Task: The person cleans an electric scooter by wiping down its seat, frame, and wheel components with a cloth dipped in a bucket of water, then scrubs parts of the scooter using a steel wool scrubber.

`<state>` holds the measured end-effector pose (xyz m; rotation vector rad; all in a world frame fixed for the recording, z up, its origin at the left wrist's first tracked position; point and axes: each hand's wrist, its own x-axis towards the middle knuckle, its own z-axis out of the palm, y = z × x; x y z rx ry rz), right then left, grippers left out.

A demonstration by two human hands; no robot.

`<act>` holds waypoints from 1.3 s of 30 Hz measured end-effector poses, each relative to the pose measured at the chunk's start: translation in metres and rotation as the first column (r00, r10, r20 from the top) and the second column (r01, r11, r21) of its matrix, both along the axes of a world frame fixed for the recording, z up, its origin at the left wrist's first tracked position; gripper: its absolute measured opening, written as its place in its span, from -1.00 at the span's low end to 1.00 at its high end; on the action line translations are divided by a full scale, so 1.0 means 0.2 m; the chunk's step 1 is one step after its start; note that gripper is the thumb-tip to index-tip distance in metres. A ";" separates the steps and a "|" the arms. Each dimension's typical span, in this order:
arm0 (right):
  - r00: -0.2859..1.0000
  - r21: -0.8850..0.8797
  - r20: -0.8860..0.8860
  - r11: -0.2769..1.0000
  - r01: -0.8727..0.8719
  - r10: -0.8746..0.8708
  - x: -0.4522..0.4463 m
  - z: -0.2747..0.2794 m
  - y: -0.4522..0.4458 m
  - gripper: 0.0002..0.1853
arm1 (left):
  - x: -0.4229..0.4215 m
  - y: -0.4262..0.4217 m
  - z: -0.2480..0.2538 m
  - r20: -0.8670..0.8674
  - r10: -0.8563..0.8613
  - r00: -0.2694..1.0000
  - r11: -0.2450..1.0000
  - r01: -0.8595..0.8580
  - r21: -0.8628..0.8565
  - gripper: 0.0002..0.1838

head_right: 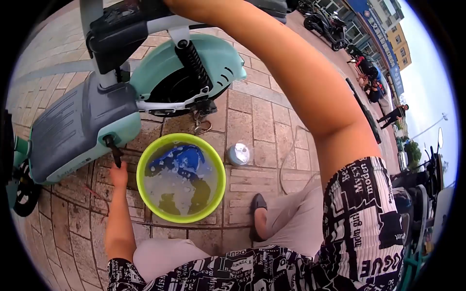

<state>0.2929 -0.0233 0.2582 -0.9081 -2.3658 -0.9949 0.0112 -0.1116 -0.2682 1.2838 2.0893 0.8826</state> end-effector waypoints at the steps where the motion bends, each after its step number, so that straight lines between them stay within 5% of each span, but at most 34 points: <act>1: 0.995 0.096 -0.054 0.993 -0.073 0.079 0.03 -0.06 -0.03 -0.83 | 0.00 0.00 0.00 0.068 -0.001 0.998 1.000 0.002 -0.014 -0.62; 3: 0.990 0.222 -0.122 0.974 -0.045 0.074 0.10 -0.24 -0.10 -0.79 | 0.01 0.00 0.08 0.106 -0.001 0.994 0.998 0.008 -0.057 -0.61; 4: 0.959 0.249 -0.120 0.943 -0.222 0.257 0.09 -0.30 -0.16 -0.79 | 0.02 -0.02 0.13 0.139 -0.004 0.990 0.996 0.016 -0.084 -0.61; 8: 0.970 -0.144 -0.123 0.964 -0.225 0.208 0.01 -0.73 -0.38 -0.77 | 0.02 -0.02 0.14 0.131 0.009 0.991 0.996 0.002 -0.087 -0.60; 12: 0.966 -0.271 -0.146 0.930 -0.246 0.213 -0.18 -1.05 -0.29 -0.81 | 0.01 -0.01 0.05 0.122 0.014 0.992 0.998 -0.006 -0.065 -0.62; 17: 0.886 -0.273 -0.118 0.844 -0.463 0.448 -0.68 -1.15 -0.18 -0.71 | 0.01 -0.02 0.08 0.146 0.008 0.989 1.000 -0.004 -0.028 -0.67; 20: 0.822 -0.287 0.165 0.824 -0.489 0.545 -0.67 -1.24 -0.15 -0.52 | 0.02 -0.03 0.12 0.179 -0.008 0.984 0.996 0.024 -0.083 -0.68; 25: 0.858 -0.167 0.298 0.908 -0.384 0.418 -0.23 -1.18 -0.04 -0.40 | 0.02 -0.05 0.13 0.261 -0.007 0.965 1.000 0.012 -0.015 -0.67; 29: 0.873 -0.186 0.307 0.923 -0.336 0.380 -0.43 -1.20 -0.08 -0.37 | 0.05 -0.04 0.16 0.152 0.078 0.985 0.997 -0.079 0.003 -0.71; 32: 0.901 -0.175 0.268 0.936 -0.304 0.342 -0.55 -1.26 -0.12 -0.35 | 0.04 -0.04 0.13 0.219 0.008 0.976 0.998 0.006 -0.064 -0.69; 39: 0.816 -0.198 0.460 0.937 -0.289 0.349 -0.15 -1.18 0.01 -0.34 | 0.05 -0.04 0.12 0.196 0.022 0.980 1.000 -0.025 0.012 -0.68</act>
